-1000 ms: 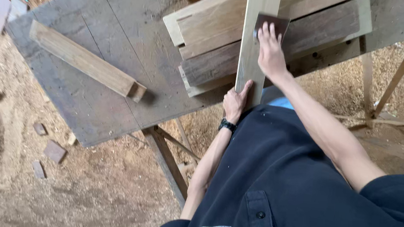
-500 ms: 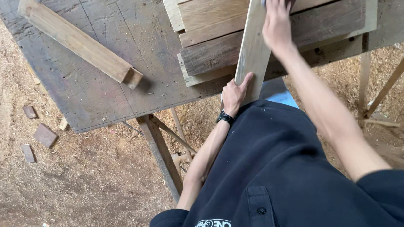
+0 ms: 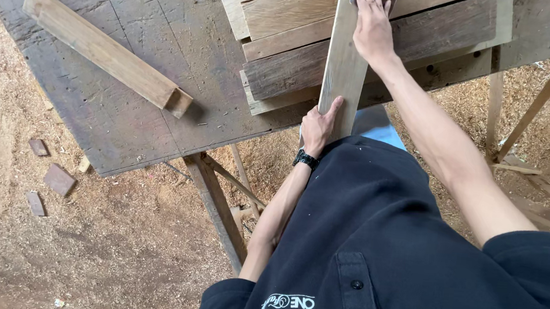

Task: The person sands a long wooden plank using a small piece of sandpaper, applying repeated strokes across the surface and edges.

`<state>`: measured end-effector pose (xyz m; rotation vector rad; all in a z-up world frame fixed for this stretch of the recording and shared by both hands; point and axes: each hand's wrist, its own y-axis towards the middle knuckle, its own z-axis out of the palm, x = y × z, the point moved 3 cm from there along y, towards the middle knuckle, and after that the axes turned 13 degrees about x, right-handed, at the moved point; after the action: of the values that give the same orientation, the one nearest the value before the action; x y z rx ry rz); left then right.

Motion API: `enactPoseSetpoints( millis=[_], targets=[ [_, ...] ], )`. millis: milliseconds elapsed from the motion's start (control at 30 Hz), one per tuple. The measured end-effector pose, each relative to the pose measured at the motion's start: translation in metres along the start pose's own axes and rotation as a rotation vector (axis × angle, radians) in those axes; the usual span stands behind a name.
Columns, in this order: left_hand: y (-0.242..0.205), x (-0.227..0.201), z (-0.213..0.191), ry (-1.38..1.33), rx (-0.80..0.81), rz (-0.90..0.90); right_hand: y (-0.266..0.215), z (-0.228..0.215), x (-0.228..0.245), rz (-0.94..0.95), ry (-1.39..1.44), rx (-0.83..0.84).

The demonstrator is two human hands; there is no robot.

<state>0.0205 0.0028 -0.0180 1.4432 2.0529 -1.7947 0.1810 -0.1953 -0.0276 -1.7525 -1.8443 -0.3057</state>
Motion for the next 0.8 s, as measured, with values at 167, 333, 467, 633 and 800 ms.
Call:
enactPoseSetpoints(
  millis=[167,333,467,633,800],
  targets=[
    [0.007,0.004,0.004,0.026,-0.053,0.052,-0.124,0.038,0.045,-0.143,-0.079,0.112],
    [0.005,0.006,0.004,0.029,-0.046,0.036,-0.111,0.038,0.041,-0.185,-0.068,0.139],
    [0.004,0.0,0.008,-0.007,-0.047,0.041,0.0,0.006,0.028,-0.097,-0.042,-0.002],
    [0.02,0.01,0.009,-0.001,-0.107,0.117,-0.045,0.018,0.049,-0.133,-0.072,0.069],
    [0.019,0.023,0.015,-0.001,-0.097,0.138,-0.119,0.048,0.061,-0.172,-0.043,0.236]
  ],
)
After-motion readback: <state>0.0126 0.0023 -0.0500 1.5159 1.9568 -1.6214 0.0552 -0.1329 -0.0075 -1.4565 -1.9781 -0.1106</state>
